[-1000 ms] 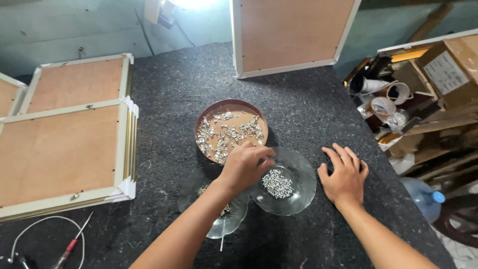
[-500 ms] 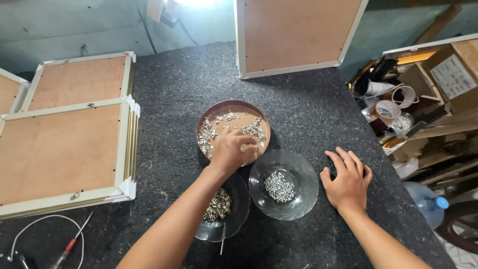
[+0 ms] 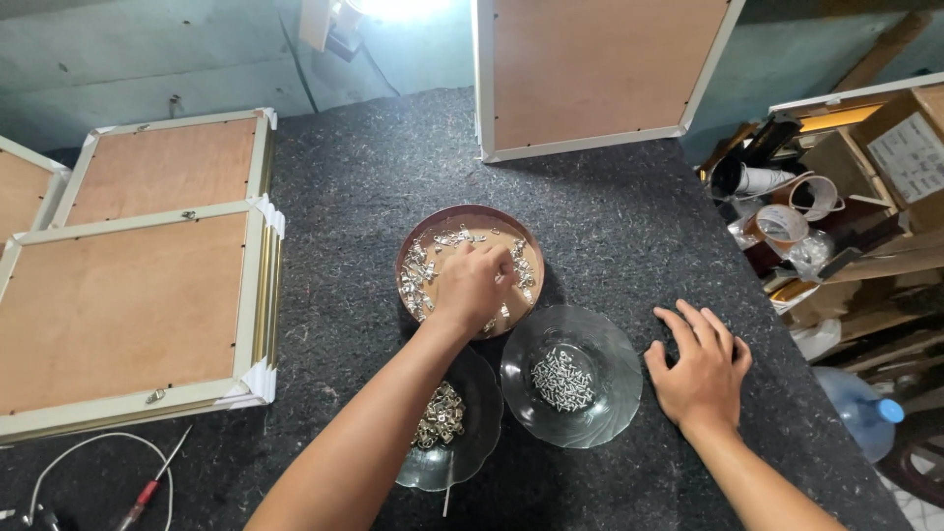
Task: Sorting small metal frame hardware components from a central bowl into separate glass dishes.
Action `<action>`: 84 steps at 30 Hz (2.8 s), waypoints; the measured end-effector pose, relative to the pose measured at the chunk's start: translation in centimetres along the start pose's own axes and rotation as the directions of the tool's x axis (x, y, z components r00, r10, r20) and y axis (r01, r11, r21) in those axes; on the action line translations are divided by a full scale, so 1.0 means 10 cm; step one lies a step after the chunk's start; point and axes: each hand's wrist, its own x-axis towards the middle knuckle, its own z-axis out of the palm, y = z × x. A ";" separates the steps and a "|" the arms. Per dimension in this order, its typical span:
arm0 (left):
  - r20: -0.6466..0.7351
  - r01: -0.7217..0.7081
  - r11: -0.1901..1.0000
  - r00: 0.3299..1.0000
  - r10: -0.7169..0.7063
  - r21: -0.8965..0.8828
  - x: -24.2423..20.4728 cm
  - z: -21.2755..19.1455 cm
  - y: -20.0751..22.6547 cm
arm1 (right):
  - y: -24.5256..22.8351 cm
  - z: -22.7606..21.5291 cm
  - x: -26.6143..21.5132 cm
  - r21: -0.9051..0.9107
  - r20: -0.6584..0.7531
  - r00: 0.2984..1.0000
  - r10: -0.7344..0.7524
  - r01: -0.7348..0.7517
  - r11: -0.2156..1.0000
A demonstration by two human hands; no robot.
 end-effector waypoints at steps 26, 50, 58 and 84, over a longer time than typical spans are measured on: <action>0.002 -0.150 0.942 0.987 0.158 -0.300 -0.29 -0.09 0.40 | 0.00 0.01 -0.02 0.027 -0.093 0.995 -0.030 0.033 0.999; 0.128 -0.001 0.998 0.992 -0.007 0.067 0.14 -0.23 -0.16 | -0.05 -0.10 -0.01 0.027 -0.081 0.995 -0.051 0.053 0.998; -0.060 -0.179 0.967 0.979 0.193 0.183 0.13 -0.05 -0.18 | -0.14 -0.22 0.00 0.108 0.005 1.000 -0.014 0.014 0.994; 0.157 -0.099 0.952 0.976 0.149 -0.290 -0.57 -0.37 0.75 | -0.04 -0.07 0.00 0.047 -0.087 0.995 -0.041 0.045 0.998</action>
